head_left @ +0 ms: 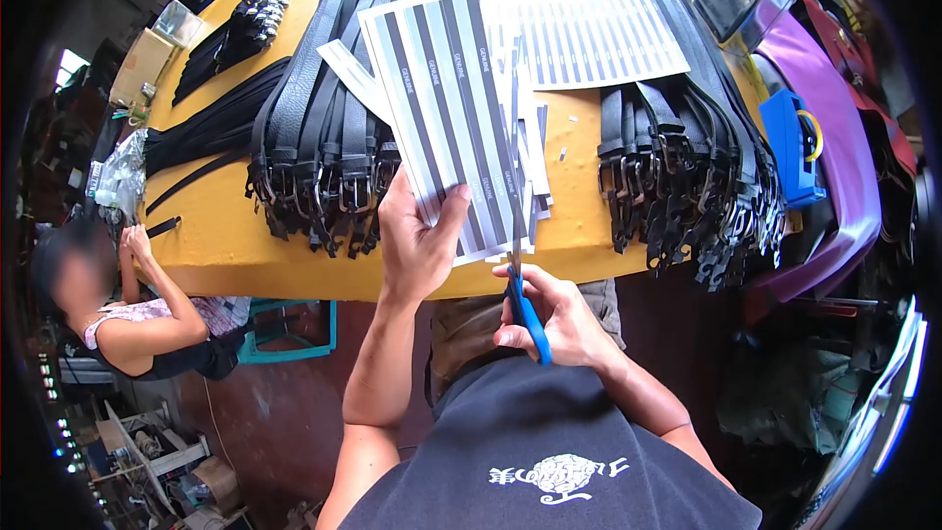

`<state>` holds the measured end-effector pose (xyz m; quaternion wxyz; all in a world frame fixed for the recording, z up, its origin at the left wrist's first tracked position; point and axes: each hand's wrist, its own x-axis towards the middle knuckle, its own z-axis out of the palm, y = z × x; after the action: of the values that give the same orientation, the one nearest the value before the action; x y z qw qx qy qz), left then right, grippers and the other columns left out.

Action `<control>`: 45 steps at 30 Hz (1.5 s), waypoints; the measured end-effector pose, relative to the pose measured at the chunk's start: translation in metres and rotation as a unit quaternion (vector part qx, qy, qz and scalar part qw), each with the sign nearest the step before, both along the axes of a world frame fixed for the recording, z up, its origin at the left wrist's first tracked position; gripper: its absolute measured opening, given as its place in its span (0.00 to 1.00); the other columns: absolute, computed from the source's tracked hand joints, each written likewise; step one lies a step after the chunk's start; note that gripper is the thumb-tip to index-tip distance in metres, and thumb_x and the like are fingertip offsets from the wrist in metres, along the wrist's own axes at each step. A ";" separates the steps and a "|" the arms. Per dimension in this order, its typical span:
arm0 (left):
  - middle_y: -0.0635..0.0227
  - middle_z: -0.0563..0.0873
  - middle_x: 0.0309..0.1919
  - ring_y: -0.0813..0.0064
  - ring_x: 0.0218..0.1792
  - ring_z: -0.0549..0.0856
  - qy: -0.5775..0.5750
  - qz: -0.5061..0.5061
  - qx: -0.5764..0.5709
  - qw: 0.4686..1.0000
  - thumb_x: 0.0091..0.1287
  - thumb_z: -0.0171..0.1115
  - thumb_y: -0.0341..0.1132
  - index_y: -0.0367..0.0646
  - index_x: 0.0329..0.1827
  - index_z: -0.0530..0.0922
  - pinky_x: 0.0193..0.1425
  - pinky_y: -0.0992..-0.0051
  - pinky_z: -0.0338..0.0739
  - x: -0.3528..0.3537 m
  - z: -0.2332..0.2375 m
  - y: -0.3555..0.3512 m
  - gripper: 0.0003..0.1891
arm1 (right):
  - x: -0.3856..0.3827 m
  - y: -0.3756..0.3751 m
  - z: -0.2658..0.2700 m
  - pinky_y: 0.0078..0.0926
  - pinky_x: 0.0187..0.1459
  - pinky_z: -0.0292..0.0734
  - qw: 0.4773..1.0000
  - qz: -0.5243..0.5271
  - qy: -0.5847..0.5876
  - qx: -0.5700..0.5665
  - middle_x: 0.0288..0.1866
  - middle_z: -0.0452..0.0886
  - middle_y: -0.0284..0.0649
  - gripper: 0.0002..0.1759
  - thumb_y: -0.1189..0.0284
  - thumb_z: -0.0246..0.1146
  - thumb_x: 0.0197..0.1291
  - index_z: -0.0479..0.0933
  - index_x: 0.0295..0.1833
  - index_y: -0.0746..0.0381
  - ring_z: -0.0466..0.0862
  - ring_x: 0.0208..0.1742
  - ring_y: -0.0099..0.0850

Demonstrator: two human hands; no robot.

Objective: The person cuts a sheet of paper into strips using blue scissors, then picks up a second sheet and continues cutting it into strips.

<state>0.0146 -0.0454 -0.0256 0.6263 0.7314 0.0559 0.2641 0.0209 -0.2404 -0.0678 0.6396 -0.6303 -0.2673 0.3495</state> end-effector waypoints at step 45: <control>0.65 0.84 0.40 0.83 0.40 0.80 -0.010 0.028 0.020 0.999 0.67 0.59 0.26 0.31 0.52 0.73 0.47 0.80 0.74 0.006 0.001 -0.009 0.12 | 0.009 0.000 0.002 0.15 0.32 0.69 0.999 -0.031 0.039 -0.006 0.25 0.76 0.29 0.37 0.67 0.78 0.47 0.71 0.62 0.65 0.73 0.27 0.14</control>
<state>0.0205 -0.0543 -0.0243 0.6047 0.7392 0.0647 0.2895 0.0299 -0.2402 -0.0660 0.6561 -0.6284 -0.2203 0.3552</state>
